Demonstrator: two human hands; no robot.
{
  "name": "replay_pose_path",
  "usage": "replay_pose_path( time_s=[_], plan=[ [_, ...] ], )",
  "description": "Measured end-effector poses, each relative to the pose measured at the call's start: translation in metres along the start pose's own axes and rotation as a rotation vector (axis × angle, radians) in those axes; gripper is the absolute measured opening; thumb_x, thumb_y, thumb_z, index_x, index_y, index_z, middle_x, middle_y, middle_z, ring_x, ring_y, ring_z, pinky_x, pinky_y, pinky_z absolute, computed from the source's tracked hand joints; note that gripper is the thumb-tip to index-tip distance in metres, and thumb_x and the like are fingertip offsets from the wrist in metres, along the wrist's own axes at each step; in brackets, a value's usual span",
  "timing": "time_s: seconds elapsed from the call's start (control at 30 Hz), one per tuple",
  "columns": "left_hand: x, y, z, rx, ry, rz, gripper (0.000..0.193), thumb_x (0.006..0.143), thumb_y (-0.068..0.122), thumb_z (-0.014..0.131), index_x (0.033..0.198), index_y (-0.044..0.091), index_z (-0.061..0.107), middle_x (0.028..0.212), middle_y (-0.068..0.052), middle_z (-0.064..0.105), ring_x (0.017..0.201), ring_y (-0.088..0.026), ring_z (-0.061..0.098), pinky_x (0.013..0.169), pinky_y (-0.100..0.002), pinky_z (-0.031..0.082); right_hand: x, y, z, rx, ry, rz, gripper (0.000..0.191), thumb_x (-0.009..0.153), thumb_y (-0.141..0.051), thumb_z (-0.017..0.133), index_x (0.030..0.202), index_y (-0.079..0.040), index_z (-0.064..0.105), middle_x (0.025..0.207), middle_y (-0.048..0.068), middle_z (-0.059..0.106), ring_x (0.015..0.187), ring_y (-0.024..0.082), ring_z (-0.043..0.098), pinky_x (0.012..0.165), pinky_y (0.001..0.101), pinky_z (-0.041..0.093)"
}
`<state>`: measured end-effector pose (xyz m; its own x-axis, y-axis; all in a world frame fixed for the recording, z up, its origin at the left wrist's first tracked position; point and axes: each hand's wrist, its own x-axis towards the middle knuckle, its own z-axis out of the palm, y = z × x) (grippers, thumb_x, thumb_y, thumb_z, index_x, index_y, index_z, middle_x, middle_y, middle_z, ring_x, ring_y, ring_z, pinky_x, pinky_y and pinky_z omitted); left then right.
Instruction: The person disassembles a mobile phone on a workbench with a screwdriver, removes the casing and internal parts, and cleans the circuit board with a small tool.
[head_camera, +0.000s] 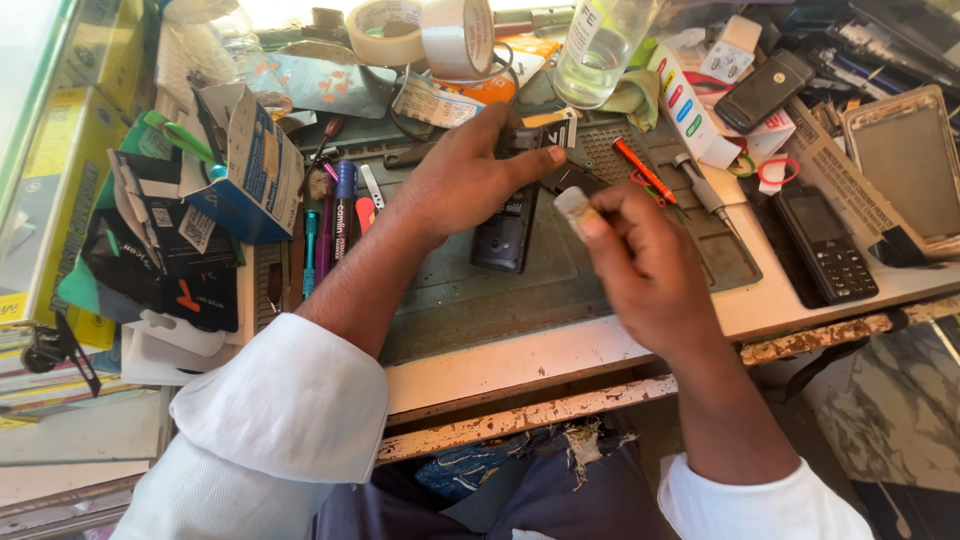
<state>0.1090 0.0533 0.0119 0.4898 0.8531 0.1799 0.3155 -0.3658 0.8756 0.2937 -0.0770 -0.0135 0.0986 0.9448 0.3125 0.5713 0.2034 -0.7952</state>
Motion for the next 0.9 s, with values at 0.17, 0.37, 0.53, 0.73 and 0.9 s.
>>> replay_pose_path(
  time_s=[0.17,0.37,0.53,0.73,0.9],
  plan=[
    [0.0,0.001,0.004,0.122,0.113,-0.027,0.063,0.078,0.056,0.079,0.102,-0.001,0.067,0.087,-0.011,0.074,0.081,-0.019,0.072,0.074,-0.036,0.056,0.0,-0.011,0.006,0.03,-0.022,0.019,0.023,0.104,-0.023,0.061,0.108,0.0,0.06,0.064,0.003,0.067,0.053,0.007,0.062,0.046,0.0239,0.047],
    [-0.003,0.006,0.012,0.194,0.162,-0.023,0.071,0.075,0.06,0.081,0.107,-0.001,0.065,0.084,-0.015,0.074,0.08,-0.024,0.074,0.073,-0.04,0.057,-0.002,-0.013,0.011,0.159,-0.052,0.045,0.026,0.104,-0.022,0.062,0.115,0.001,0.064,0.065,0.005,0.07,0.056,0.005,0.065,0.046,0.0227,0.05],
    [-0.005,0.004,0.017,0.235,0.235,0.085,0.07,0.076,0.053,0.084,0.112,-0.004,0.064,0.092,-0.021,0.075,0.089,-0.033,0.075,0.076,-0.044,0.058,-0.004,-0.017,0.011,-0.022,-0.028,0.043,0.024,0.102,-0.023,0.063,0.108,0.0,0.069,0.057,0.004,0.069,0.047,0.007,0.061,0.042,0.0247,0.045],
    [-0.01,0.005,0.022,0.231,0.317,0.25,0.054,0.078,0.037,0.085,0.105,-0.003,0.062,0.088,-0.022,0.074,0.086,-0.041,0.073,0.074,-0.048,0.057,-0.005,-0.035,0.013,-0.334,0.037,-0.03,0.02,0.097,-0.024,0.066,0.104,-0.006,0.073,0.06,0.01,0.07,0.051,0.021,0.071,0.049,0.0373,0.052],
    [-0.017,0.012,0.025,0.242,0.378,0.348,0.043,0.081,0.031,0.082,0.1,0.001,0.057,0.082,-0.021,0.071,0.083,-0.044,0.071,0.07,-0.051,0.056,-0.008,-0.049,0.02,-0.692,0.111,-0.022,0.02,0.094,-0.029,0.069,0.099,-0.011,0.074,0.063,0.017,0.069,0.058,0.041,0.068,0.06,0.0547,0.052]
  ],
)
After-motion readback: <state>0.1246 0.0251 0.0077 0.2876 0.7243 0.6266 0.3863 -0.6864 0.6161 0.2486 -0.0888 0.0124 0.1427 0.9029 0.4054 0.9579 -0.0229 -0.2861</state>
